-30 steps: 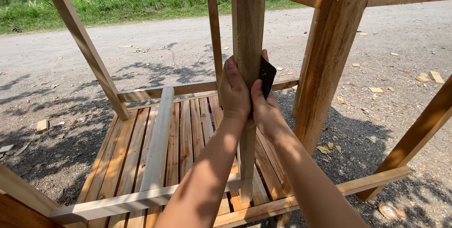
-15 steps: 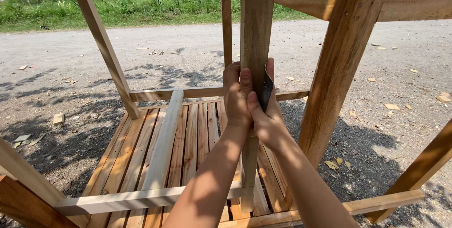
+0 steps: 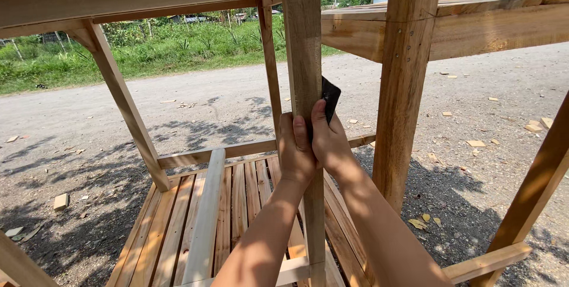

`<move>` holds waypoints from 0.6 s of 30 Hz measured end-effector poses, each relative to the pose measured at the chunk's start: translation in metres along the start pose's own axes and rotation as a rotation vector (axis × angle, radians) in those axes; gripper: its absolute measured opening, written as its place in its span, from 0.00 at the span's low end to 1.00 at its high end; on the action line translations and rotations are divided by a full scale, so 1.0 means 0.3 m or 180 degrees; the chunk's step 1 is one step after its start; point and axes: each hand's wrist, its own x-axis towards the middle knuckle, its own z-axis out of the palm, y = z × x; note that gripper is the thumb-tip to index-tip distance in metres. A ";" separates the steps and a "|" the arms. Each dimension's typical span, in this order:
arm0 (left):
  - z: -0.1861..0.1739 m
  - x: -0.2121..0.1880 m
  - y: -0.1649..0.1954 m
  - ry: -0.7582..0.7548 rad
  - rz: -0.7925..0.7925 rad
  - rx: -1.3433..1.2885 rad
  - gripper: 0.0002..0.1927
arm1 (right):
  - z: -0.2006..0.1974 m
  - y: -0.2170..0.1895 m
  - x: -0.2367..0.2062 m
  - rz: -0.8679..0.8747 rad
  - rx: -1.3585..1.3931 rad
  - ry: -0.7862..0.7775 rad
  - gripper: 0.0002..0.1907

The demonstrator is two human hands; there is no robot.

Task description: The person sands the surface of a wooden frame using a sanding block. They move the block back and forth along the horizontal slats and vertical posts of the frame, applying consistent pressure to smooth the wood.

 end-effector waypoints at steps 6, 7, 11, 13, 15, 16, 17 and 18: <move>-0.002 -0.018 -0.005 0.0002 -0.0021 0.0114 0.34 | 0.017 0.093 -0.166 -0.0951 0.0329 -0.0307 0.40; -0.005 -0.019 -0.004 0.0085 0.0022 0.0222 0.34 | 0.021 0.101 -0.208 -0.1026 0.0182 -0.0303 0.40; -0.039 -0.002 0.001 -0.0601 -0.0615 -0.0458 0.32 | 0.026 0.057 -0.190 -0.1213 -0.0275 -0.0291 0.42; -0.069 0.016 0.001 -0.1081 -0.1244 -0.1101 0.32 | 0.020 0.015 -0.065 -0.1889 -0.1015 -0.0024 0.41; -0.088 0.027 -0.001 -0.1025 -0.1062 -0.1462 0.30 | 0.020 0.029 -0.008 -0.2043 -0.1500 0.0298 0.38; -0.092 0.030 -0.002 -0.1000 -0.0974 -0.1647 0.29 | 0.022 0.055 -0.007 -0.2111 -0.1749 0.0465 0.37; -0.093 0.032 -0.003 -0.0988 -0.1152 -0.1909 0.28 | 0.024 0.095 -0.031 -0.2186 -0.2275 0.0619 0.37; -0.090 0.033 -0.002 -0.0975 -0.1328 -0.2175 0.27 | 0.030 0.149 -0.093 -0.2254 -0.2805 0.0773 0.38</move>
